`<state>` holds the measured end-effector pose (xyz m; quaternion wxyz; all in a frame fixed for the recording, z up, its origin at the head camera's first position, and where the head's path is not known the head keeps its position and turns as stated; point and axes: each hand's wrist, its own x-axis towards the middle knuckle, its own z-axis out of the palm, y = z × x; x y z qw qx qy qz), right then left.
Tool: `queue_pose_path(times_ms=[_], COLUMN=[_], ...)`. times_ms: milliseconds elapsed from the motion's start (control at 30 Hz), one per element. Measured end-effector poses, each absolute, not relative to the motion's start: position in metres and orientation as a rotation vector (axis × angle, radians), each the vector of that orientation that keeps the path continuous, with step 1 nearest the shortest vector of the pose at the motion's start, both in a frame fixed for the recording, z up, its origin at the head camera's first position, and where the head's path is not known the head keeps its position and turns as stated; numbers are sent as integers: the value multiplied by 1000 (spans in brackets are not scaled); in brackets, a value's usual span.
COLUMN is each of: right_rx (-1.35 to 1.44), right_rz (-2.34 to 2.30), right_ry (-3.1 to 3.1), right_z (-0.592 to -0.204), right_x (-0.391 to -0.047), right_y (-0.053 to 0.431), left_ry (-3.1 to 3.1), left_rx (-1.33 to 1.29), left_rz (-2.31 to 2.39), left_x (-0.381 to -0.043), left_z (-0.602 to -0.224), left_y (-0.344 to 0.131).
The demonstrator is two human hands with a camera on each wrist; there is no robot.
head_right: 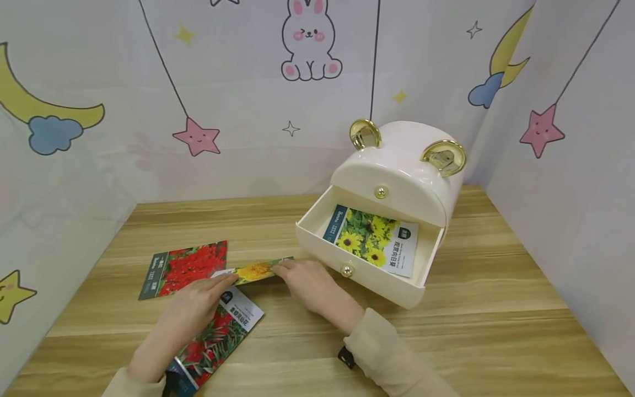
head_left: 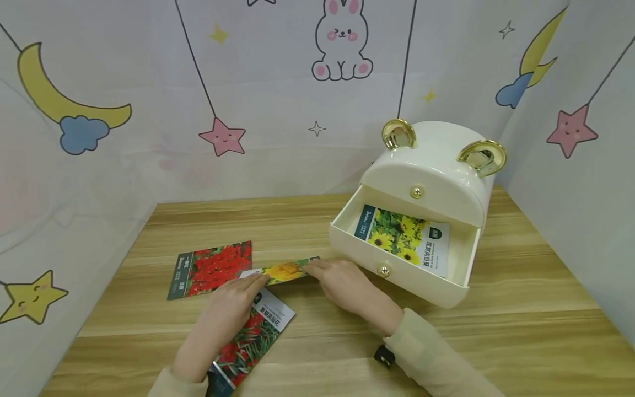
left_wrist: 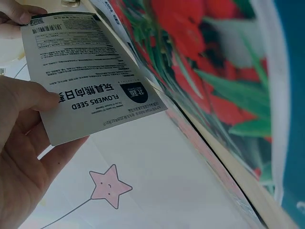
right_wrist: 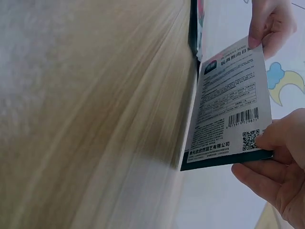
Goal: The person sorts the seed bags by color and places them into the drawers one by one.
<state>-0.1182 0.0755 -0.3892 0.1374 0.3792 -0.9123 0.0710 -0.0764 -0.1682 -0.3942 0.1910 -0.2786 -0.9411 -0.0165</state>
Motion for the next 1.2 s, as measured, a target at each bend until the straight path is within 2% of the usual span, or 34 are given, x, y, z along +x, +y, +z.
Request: queue_pose_path(times_ms=[533, 1200], right_rx=[1081, 1095], right_rz=[393, 312], right_ry=[-2601, -2504], right_z=[-381, -360], right_x=[-97, -67], right_y=[88, 105], left_ry=[-2509, -2475], left_rx=[-846, -920], left_rz=[-76, -86], left_x=[-61, -36], left_z=[-381, -348], left_y=[-163, -154])
